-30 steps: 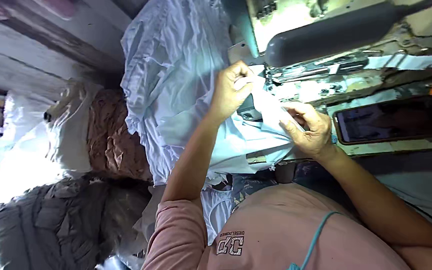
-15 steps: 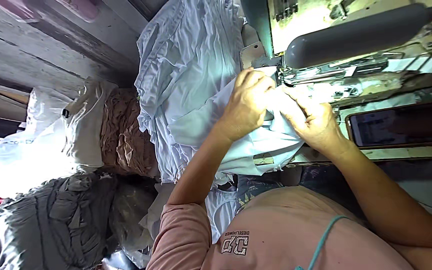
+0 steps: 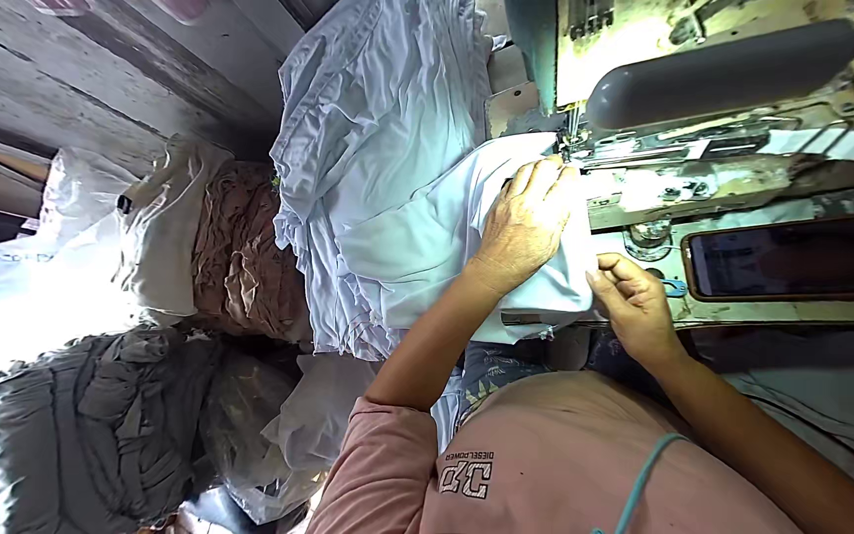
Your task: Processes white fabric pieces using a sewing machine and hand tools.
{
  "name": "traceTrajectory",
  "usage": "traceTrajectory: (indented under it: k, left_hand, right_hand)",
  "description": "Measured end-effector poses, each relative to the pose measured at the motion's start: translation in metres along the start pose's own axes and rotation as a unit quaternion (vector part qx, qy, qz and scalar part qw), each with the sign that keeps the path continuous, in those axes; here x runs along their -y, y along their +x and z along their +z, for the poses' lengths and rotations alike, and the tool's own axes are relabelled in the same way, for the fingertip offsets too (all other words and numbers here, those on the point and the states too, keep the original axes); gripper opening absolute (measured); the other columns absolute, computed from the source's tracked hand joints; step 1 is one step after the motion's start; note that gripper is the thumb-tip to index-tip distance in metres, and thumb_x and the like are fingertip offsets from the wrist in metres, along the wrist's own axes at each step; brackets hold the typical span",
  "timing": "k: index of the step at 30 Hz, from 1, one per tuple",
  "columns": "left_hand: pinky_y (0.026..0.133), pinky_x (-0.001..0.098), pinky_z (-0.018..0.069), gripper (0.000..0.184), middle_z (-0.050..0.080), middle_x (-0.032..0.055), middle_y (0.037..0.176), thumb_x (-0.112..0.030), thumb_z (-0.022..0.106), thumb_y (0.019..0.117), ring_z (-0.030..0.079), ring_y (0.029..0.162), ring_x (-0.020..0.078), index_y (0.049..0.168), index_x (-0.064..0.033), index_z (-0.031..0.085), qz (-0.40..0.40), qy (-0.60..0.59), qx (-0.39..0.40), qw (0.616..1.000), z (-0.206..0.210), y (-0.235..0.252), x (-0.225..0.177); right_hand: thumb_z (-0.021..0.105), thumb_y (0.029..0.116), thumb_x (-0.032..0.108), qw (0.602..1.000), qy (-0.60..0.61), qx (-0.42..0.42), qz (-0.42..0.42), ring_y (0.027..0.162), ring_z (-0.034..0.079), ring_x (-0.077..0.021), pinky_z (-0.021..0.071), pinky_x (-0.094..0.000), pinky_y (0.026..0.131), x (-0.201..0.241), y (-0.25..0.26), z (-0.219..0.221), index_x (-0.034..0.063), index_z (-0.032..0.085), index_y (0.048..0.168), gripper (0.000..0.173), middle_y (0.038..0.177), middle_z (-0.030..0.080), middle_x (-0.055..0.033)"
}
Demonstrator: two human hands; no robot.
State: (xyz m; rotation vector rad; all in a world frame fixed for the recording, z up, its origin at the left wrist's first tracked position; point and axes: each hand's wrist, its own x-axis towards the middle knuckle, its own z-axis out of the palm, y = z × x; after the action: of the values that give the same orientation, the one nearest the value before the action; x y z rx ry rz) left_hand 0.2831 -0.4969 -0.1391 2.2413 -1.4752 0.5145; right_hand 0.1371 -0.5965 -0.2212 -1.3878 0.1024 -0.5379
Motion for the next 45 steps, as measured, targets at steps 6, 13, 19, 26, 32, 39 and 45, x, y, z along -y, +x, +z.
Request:
traceTrajectory:
  k: [6, 13, 19, 26, 32, 39, 45]
  left_hand:
    - [0.1, 0.0445, 0.0511, 0.031, 0.067, 0.0228, 0.124, -0.011, 0.053, 0.1008, 0.062, 0.121, 0.0374, 0.123, 0.0014, 0.072, -0.002, 0.005, 0.013, 1.0, -0.002, 0.003, 0.0]
    - [0.102, 0.0425, 0.0501, 0.031, 0.068, 0.0218, 0.122, -0.012, 0.054, 0.1008, 0.064, 0.119, 0.0356, 0.122, 0.0011, 0.072, -0.013, 0.026, -0.03, 0.999, 0.008, 0.0, -0.006]
    - [0.102, 0.0416, 0.0523, 0.025, 0.068, 0.0246, 0.124, -0.004, 0.052, 0.0966, 0.066, 0.12, 0.0347, 0.109, 0.0092, 0.069, -0.044, -0.057, -0.028, 0.997, 0.0, 0.008, -0.001]
    - [0.095, 0.0458, 0.0521, 0.024, 0.066, 0.0274, 0.117, -0.004, 0.05, 0.1005, 0.067, 0.108, 0.0367, 0.112, 0.0105, 0.065, -0.121, -0.033, 0.094, 0.988, -0.016, 0.049, 0.019]
    - [0.102, 0.0459, 0.0494, 0.023, 0.07, 0.0279, 0.116, 0.0, 0.059, 0.0951, 0.068, 0.113, 0.0394, 0.112, 0.0103, 0.071, -0.058, -0.025, 0.003, 0.998, 0.0, 0.074, 0.056]
    - [0.089, 0.0334, 0.0578, 0.019, 0.071, 0.0204, 0.107, -0.004, 0.061, 0.0928, 0.071, 0.1, 0.0247, 0.105, 0.0053, 0.072, -0.089, -0.11, -0.124, 0.982, -0.003, 0.055, 0.071]
    - [0.06, 0.0333, 0.0542, 0.021, 0.069, 0.0131, 0.085, -0.012, 0.071, 0.0925, 0.065, 0.068, 0.0186, 0.104, 0.0056, 0.069, -0.096, -0.153, 0.018, 0.983, -0.034, -0.052, -0.027]
  right_hand:
    - [0.054, 0.0995, 0.002, 0.999, 0.016, 0.003, -0.029, 0.076, 0.066, 0.0043, 0.0561, -0.0147, 0.072, 0.015, 0.003, -0.007, 0.009, 0.065, 0.108, 0.016, 0.084, 0.069, 0.013]
    - [0.056, 0.0984, 0.002, 0.997, -0.026, 0.007, -0.068, 0.077, 0.066, 0.0045, 0.0563, -0.0145, 0.073, 0.013, 0.005, -0.013, 0.0029, 0.066, 0.11, 0.016, 0.088, 0.07, 0.0097]
    - [0.056, 0.1, 0.004, 0.99, -0.089, 0.0, -0.111, 0.076, 0.063, 0.0058, 0.0549, -0.0124, 0.072, 0.013, 0.016, -0.016, -0.0038, 0.068, 0.107, 0.016, 0.089, 0.069, 0.0031]
    - [0.057, 0.1006, 0.006, 0.99, -0.121, 0.036, -0.068, 0.069, 0.062, 0.0061, 0.0528, -0.0117, 0.066, 0.007, 0.04, -0.017, -0.0001, 0.067, 0.106, 0.013, 0.084, 0.068, 0.0027]
    - [0.053, 0.1033, 0.009, 0.978, -0.184, 0.095, -0.035, 0.064, 0.057, 0.0049, 0.0491, -0.0132, 0.063, 0.002, 0.046, -0.022, 0.0016, 0.068, 0.101, 0.017, 0.077, 0.065, 0.0019]
    - [0.048, 0.1043, 0.005, 0.992, -0.004, 0.111, 0.056, 0.072, 0.065, 0.0016, 0.0576, -0.0181, 0.071, -0.001, 0.048, -0.021, 0.0076, 0.064, 0.099, 0.017, 0.079, 0.067, 0.0087]
    - [0.048, 0.1069, 0.008, 0.994, -0.017, 0.098, 0.043, 0.072, 0.066, 0.0028, 0.0575, -0.0159, 0.07, 0.005, 0.038, -0.021, 0.0061, 0.064, 0.108, 0.017, 0.083, 0.067, 0.0071]
